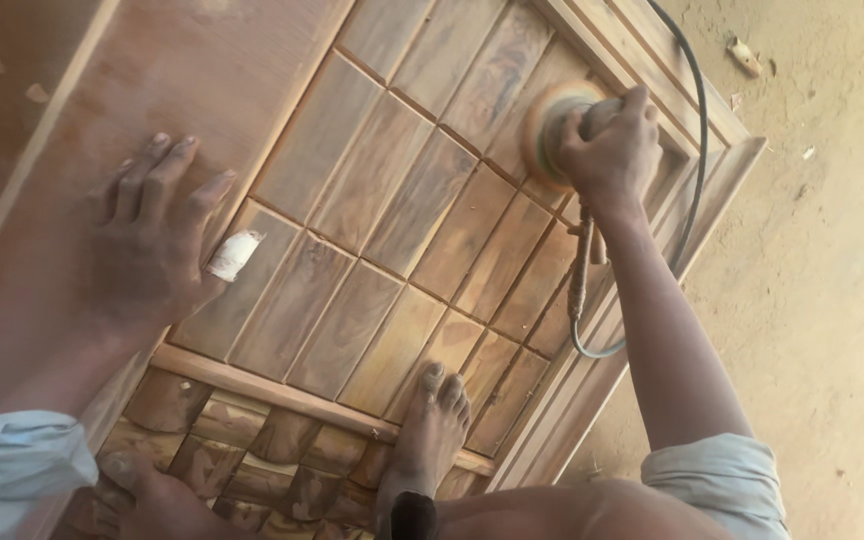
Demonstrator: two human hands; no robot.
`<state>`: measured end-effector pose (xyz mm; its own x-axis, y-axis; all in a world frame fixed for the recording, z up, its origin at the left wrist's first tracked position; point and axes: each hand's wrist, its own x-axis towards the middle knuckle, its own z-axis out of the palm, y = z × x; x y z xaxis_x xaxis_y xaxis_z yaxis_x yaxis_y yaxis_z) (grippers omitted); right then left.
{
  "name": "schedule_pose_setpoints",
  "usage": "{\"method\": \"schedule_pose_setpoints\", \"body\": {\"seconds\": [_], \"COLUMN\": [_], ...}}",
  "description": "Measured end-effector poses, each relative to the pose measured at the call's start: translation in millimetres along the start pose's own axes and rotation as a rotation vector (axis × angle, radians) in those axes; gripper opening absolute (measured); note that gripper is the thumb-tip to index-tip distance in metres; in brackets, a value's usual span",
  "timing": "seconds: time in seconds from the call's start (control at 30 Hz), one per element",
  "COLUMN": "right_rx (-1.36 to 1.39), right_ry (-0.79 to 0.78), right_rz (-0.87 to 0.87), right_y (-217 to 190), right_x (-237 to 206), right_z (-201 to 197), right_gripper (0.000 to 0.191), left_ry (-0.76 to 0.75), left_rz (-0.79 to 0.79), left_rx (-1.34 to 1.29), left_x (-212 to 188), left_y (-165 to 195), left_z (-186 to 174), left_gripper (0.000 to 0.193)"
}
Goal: The person uses an orbital sander to smooth the surface of a wooden door laid flat on the floor. They move the sander across the panels and frame while stabilizing the door with their left hand.
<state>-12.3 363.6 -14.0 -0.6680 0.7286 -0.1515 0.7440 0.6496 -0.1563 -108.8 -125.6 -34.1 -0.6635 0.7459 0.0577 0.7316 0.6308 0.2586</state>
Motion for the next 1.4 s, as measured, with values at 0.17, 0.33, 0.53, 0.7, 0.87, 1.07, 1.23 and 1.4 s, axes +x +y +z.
{"method": "schedule_pose_setpoints", "body": {"seconds": [0.17, 0.33, 0.53, 0.7, 0.87, 1.07, 1.23, 1.4], "right_rx": [-0.013, -0.026, 0.027, 0.096, 0.107, 0.099, 0.051, -0.011], "right_ry": [0.108, 0.079, -0.018, 0.107, 0.151, 0.120, -0.004, -0.318], "right_rz": [-0.111, -0.105, -0.093, -0.296, -0.313, -0.306, -0.305, -0.344], "right_y": [8.2, 0.8, -24.1, -40.5, -47.4, -55.2, -76.7, -102.1], "right_x": [-12.5, -20.5, -30.8, -39.2, -42.7, -57.3, -74.9, -141.3], "right_z": [0.8, -0.9, 0.1, 6.8, 8.1, 6.2, -0.9, 1.2], "right_gripper": [0.051, 0.053, 0.051, 0.051, 0.050, 0.050, 0.051, 0.061], "left_ry": [-0.004, -0.035, -0.063, -0.042, -0.015, 0.020, 0.030, 0.047], "left_rz": [0.005, -0.016, -0.024, -0.013, -0.002, -0.001, 0.005, 0.011], "left_rx": [0.012, 0.058, 0.070, 0.088, 0.084, 0.024, 0.028, 0.009], "left_x": [-1.7, -2.1, -2.1, -1.2, -0.9, 0.1, 0.5, 0.0], "left_y": [-1.7, -1.5, -3.1, -1.2, 0.3, -1.2, -3.3, -5.3], "left_z": [4.7, 8.0, 10.1, 8.0, 5.3, 2.4, 2.4, 6.1], "left_gripper": [0.069, 0.074, 0.081, 0.077, 0.074, 0.074, 0.072, 0.071]}}
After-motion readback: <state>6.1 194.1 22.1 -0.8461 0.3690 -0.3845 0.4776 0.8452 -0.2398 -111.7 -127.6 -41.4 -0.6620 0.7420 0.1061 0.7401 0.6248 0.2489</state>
